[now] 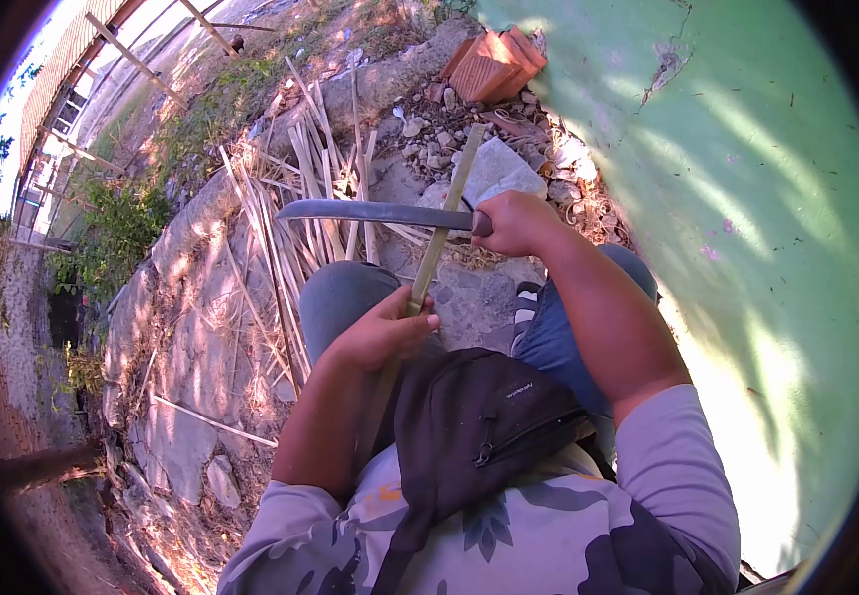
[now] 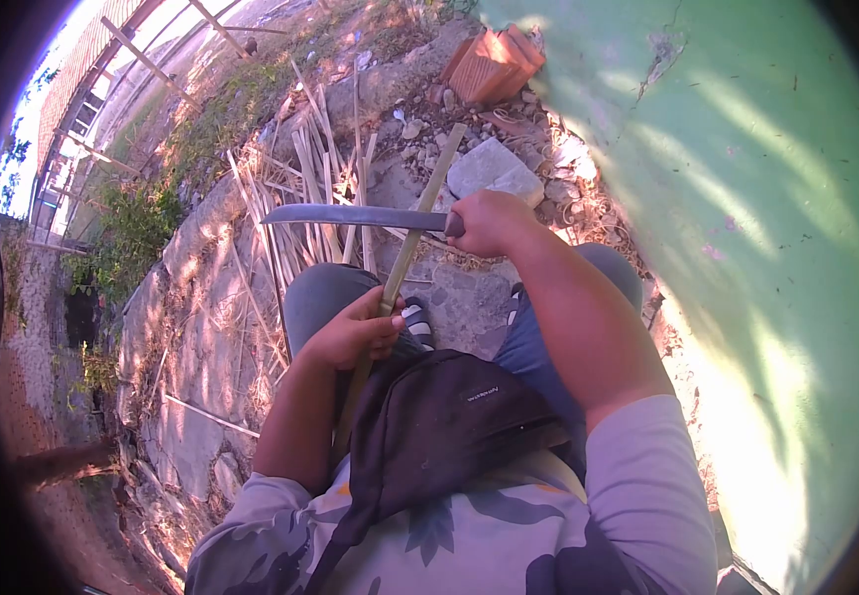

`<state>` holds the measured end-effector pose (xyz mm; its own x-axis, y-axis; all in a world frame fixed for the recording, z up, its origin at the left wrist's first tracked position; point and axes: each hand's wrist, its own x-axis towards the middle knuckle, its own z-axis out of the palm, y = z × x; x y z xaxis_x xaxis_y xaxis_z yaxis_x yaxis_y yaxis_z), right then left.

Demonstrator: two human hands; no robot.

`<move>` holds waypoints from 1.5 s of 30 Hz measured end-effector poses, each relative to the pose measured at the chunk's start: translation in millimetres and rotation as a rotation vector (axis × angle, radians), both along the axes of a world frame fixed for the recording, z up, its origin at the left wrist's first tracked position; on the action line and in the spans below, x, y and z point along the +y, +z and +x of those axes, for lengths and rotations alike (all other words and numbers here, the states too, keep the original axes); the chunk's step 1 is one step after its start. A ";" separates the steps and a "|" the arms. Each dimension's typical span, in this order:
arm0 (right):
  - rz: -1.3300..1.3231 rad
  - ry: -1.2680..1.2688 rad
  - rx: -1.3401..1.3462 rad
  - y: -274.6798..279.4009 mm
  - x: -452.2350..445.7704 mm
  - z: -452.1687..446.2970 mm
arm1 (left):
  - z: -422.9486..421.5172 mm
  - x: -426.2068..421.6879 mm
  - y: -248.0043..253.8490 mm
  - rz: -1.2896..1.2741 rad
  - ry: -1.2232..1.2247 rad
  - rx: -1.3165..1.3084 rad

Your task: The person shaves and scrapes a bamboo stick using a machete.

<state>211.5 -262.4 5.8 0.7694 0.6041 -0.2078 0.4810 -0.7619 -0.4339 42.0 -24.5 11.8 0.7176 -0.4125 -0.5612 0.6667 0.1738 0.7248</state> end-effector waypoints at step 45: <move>0.070 0.078 0.169 -15.5 9.2 3.1 | -1.7 2.6 -1.5 -0.003 0.020 -0.023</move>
<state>214.6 -253.2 -9.8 0.6773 0.6780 -0.2856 0.4530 -0.6902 -0.5642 40.3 -21.9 10.3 0.7385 -0.3998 -0.5429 0.6459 0.1888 0.7397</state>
